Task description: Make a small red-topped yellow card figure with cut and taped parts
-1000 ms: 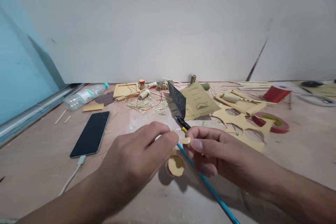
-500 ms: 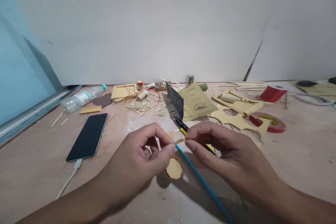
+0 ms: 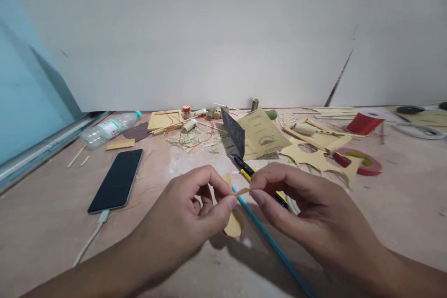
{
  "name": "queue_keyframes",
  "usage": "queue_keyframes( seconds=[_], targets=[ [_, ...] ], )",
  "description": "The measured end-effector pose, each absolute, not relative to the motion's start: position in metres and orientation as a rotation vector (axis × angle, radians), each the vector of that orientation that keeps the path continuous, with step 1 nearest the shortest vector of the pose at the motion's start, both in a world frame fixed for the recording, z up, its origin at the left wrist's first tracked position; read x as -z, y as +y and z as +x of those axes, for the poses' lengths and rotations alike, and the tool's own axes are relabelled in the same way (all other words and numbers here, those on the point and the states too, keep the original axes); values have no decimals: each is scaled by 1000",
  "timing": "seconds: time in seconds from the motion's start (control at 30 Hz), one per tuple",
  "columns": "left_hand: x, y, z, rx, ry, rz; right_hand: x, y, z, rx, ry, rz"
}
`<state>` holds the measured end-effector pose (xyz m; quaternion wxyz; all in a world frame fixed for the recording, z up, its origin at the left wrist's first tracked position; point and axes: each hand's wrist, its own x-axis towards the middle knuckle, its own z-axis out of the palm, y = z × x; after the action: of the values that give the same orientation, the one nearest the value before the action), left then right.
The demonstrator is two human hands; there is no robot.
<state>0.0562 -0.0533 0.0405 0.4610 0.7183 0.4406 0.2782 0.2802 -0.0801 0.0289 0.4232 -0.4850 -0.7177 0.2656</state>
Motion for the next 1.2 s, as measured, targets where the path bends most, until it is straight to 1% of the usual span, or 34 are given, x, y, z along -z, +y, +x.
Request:
queue_keyframes(
  seconds=[0.23, 0.47, 0.63, 0.73, 0.9, 0.97, 1.07, 1.2],
  targets=[
    [-51, -41, 45, -685, 1138, 1975, -31, -74, 283, -624, -1726, -1296],
    [-60, -31, 31, -258, 898, 2242, -33, -72, 284, -773, -1662, -1275],
    [-49, -33, 35, -213, 757, 2231, -32, -68, 283, -864, -1618, -1241],
    [-46, -35, 37, -228, 813, 2109, -32, -68, 282, -899, -1614, -1218],
    [-45, -42, 42, -352, 755, 1511, -34, -72, 284, -991, -1604, -1158],
    [-43, -44, 47, -381, 722, 1357, -35, -72, 285, -1001, -1612, -1143],
    [-37, -44, 53, -405, 699, 1228, -35, -72, 285, -1042, -1637, -1119],
    [-31, -39, 53, -476, 688, 1272, -34, -72, 283, -1079, -1751, -1113]
  ],
)
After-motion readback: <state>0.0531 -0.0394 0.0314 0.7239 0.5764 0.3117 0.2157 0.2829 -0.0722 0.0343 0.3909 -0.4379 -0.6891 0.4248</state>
